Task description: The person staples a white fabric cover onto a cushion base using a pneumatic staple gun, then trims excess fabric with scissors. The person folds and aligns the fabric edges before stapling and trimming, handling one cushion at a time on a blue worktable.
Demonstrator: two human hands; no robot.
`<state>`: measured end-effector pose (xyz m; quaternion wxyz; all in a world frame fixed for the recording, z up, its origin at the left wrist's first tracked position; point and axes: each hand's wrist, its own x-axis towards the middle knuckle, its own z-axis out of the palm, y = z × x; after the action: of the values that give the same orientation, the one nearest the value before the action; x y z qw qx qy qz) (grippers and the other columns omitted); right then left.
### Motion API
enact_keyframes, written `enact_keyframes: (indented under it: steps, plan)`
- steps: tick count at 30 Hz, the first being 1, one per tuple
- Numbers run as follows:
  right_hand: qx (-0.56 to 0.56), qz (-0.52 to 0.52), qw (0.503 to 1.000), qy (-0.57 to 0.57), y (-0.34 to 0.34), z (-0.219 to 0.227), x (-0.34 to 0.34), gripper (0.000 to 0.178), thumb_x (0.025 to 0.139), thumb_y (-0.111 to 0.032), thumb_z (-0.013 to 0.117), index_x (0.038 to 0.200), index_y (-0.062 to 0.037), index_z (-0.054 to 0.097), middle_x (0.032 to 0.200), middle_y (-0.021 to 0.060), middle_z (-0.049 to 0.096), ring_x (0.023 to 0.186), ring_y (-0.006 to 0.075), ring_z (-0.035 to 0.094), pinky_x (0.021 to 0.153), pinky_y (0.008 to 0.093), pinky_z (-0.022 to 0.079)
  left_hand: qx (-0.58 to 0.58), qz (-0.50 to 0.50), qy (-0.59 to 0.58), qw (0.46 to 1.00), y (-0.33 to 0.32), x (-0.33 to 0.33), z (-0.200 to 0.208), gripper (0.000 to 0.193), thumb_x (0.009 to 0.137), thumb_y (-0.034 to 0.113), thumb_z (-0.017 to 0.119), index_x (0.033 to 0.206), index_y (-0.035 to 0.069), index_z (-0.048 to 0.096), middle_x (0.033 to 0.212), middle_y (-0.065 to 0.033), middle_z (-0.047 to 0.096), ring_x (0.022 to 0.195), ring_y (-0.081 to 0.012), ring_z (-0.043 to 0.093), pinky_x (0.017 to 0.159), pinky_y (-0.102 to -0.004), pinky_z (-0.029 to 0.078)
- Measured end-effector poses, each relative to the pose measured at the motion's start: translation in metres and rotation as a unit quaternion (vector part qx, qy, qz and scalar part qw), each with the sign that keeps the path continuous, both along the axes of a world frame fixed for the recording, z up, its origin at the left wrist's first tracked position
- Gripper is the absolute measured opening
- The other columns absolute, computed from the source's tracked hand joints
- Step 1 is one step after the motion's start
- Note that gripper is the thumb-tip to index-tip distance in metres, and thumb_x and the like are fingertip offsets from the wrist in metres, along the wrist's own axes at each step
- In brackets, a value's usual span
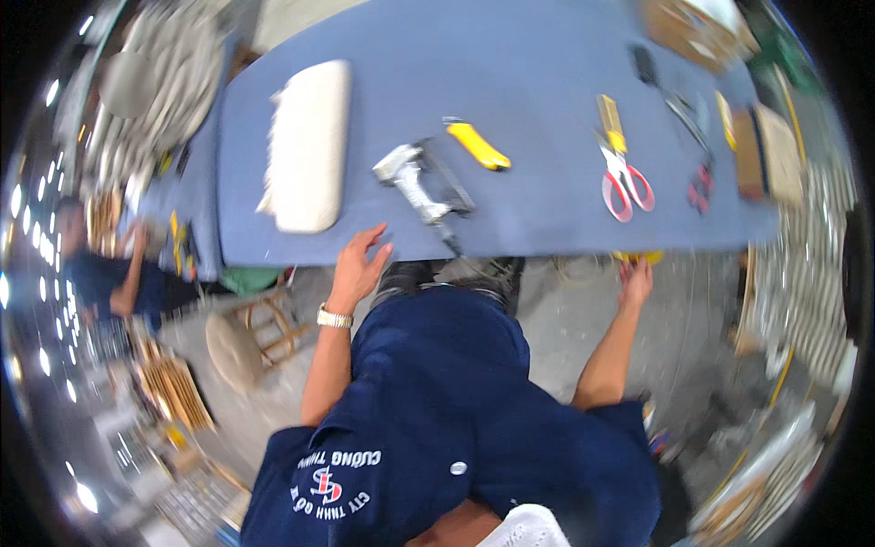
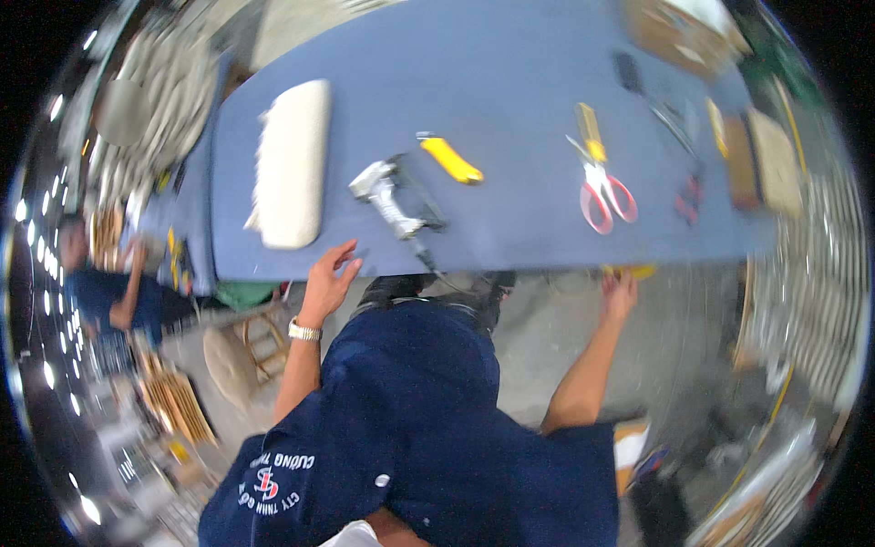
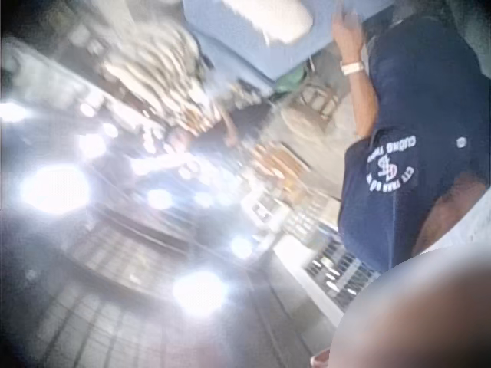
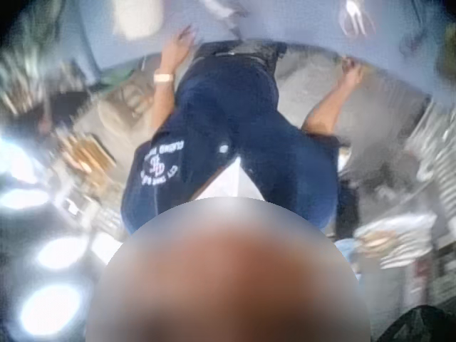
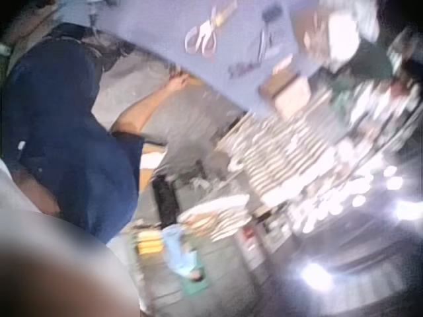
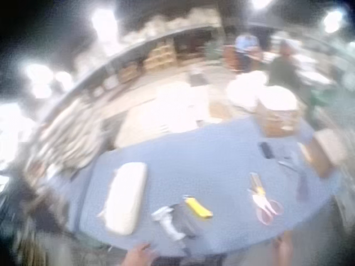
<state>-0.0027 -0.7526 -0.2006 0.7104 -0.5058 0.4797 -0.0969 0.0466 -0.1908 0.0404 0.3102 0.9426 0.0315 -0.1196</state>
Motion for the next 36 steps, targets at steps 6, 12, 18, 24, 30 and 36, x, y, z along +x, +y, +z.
enact_keyframes:
  steps: [6, 12, 18, 24, 30, 36]
  plan:
    - [-0.184, 0.135, 0.973, -0.028, 0.192, 0.104, 0.011, 0.023, 0.103, -0.017, 0.062, 0.119, -0.0006, 0.065, 0.099, 0.0072, 0.071, 0.089, 0.0214, 0.070, 0.078, 0.0322, 0.058, 0.141, 0.084, -0.089, 0.982, 0.122, -0.018, -0.030, 0.067, 0.090, 0.023, 0.075, 0.151, 0.011, 0.050, 0.146, -0.0213, 0.055, 0.134, -0.0380, 0.053, 0.111, -0.0470, 0.044]
    - [-0.510, 0.494, 0.690, -0.141, 0.424, 0.151, 0.089, 0.040, 0.087, -0.004, 0.070, 0.125, -0.0134, 0.066, 0.139, 0.0191, 0.058, 0.128, 0.0407, 0.054, 0.107, 0.0515, 0.043, 0.240, 0.000, -0.089, 0.967, 0.213, 0.022, -0.086, 0.098, 0.078, 0.017, 0.078, 0.163, 0.026, 0.031, 0.170, -0.0221, 0.019, 0.155, -0.0481, 0.018, 0.121, -0.0642, 0.022]
    - [-0.569, 0.488, 0.659, -0.066, 0.426, 0.117, 0.134, 0.041, 0.084, -0.002, 0.071, 0.121, -0.0209, 0.068, 0.146, 0.0171, 0.052, 0.132, 0.0396, 0.050, 0.109, 0.0491, 0.042, 0.192, -0.160, -0.065, 0.966, 0.229, 0.061, -0.087, 0.111, 0.067, 0.020, 0.083, 0.162, 0.039, 0.030, 0.173, -0.0198, 0.007, 0.158, -0.0491, 0.000, 0.118, -0.0772, 0.007]
    - [-0.267, 0.482, 0.819, -0.158, 0.528, 0.193, 0.214, 0.044, 0.104, -0.026, 0.062, 0.140, -0.0001, 0.057, 0.143, 0.0202, 0.057, 0.135, 0.0295, 0.053, 0.115, 0.0396, 0.039, -0.148, -0.062, -0.245, 0.956, 0.230, 0.082, -0.055, 0.105, 0.069, 0.020, 0.083, 0.162, 0.021, 0.035, 0.172, -0.0223, 0.012, 0.158, -0.0465, 0.008, 0.125, -0.0601, 0.019]
    - [-0.088, 0.598, 0.761, -0.237, 0.665, 0.236, 0.256, 0.069, 0.107, -0.029, 0.054, 0.161, 0.0035, 0.025, 0.166, 0.0237, 0.032, 0.155, 0.0300, 0.028, 0.125, 0.0377, 0.023, -0.434, 0.059, -0.091, 0.894, 0.234, 0.105, -0.037, 0.092, 0.105, 0.045, 0.052, 0.164, -0.001, 0.000, 0.172, -0.0242, 0.005, 0.160, -0.0352, 0.007, 0.128, -0.0433, 0.012]
    - [-0.133, 0.651, 0.714, -0.222, 0.643, 0.246, 0.262, 0.073, 0.105, -0.021, 0.049, 0.162, 0.0065, 0.014, 0.169, 0.0268, 0.017, 0.159, 0.0348, 0.016, 0.128, 0.0405, 0.013, -0.434, 0.132, -0.154, 0.878, 0.253, 0.221, -0.022, 0.078, 0.110, 0.049, 0.033, 0.165, 0.004, 0.003, 0.173, -0.0200, 0.002, 0.160, -0.0338, 0.001, 0.128, -0.0462, 0.006]
